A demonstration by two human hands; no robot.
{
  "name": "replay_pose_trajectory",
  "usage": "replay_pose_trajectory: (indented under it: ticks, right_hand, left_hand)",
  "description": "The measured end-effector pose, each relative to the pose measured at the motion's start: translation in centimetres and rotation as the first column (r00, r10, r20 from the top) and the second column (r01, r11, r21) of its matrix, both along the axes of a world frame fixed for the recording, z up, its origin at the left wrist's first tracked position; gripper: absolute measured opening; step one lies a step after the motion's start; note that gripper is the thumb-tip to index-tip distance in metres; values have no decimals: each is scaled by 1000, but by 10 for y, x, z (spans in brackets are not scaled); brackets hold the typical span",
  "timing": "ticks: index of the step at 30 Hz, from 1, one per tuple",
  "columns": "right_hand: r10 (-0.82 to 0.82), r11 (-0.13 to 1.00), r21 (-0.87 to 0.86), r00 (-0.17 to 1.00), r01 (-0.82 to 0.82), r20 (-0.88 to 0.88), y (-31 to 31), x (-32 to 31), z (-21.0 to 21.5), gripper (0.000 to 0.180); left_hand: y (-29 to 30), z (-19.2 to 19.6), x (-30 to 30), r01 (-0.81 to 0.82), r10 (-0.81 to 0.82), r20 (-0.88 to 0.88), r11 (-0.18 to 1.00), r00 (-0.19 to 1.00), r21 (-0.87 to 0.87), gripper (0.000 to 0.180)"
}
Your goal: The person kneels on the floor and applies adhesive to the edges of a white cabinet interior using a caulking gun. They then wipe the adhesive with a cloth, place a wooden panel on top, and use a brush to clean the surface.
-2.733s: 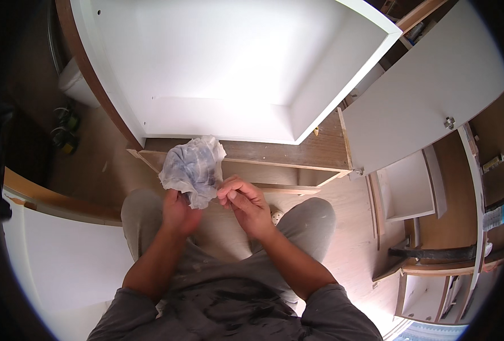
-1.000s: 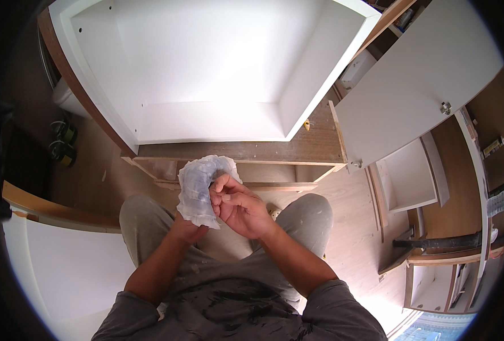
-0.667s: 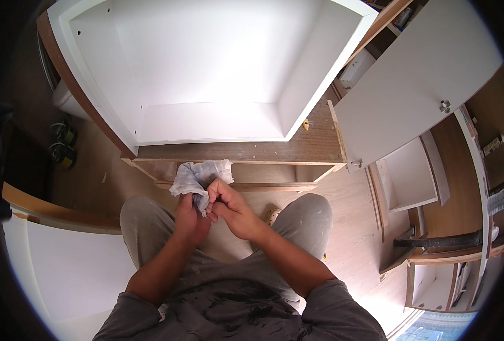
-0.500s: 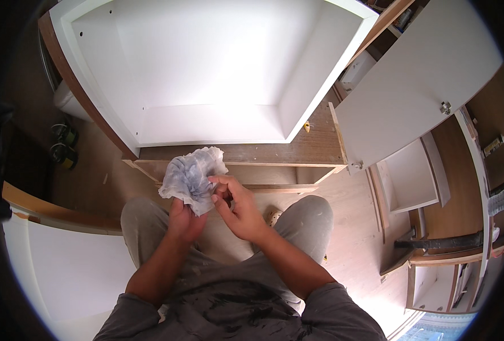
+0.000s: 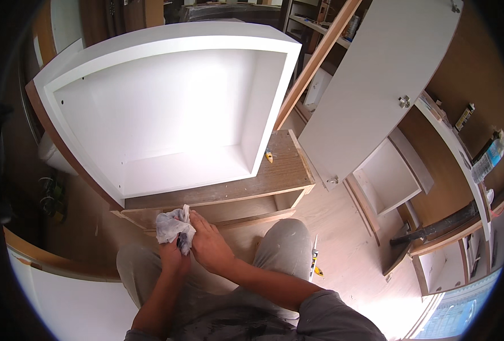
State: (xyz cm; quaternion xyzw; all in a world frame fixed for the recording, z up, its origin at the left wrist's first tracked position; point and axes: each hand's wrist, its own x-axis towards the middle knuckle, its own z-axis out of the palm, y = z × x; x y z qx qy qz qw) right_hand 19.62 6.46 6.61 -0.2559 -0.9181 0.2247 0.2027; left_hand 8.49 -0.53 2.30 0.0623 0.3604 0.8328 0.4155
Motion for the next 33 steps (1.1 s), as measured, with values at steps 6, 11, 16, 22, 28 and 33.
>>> replay_pose_trajectory:
  ticks: [6,11,16,22,28,33]
  right_hand:
    - [87,990,-69,924,-121,-371,5,0,2,16]
    - [-33,739,-560,809,-376,-587,8,13,9,17]
    - [-296,22,-843,801,-538,-520,2,19,6,30]
    - [-366,122,-858,780,-500,-507,-3,38,5,30]
    - [-581,582,-763,512,-282,-632,57,126,53,17]
    - [-608,754,-626,149,-199,-780,123,187,103,22]
  left_hand:
    - [5,3,-15,-96,89,-140,994,986,-46,37]
    - [-3,11,-24,-174,121,-419,981,900,-89,37]
    - [-3,2,-2,-269,124,-671,956,731,-115,42]
    - [-3,10,7,-145,10,-902,988,432,-58,49]
    - [-22,44,-8,3,-361,-650,875,668,-484,31]
    - [-21,33,-14,-135,-287,-740,881,608,-453,35]
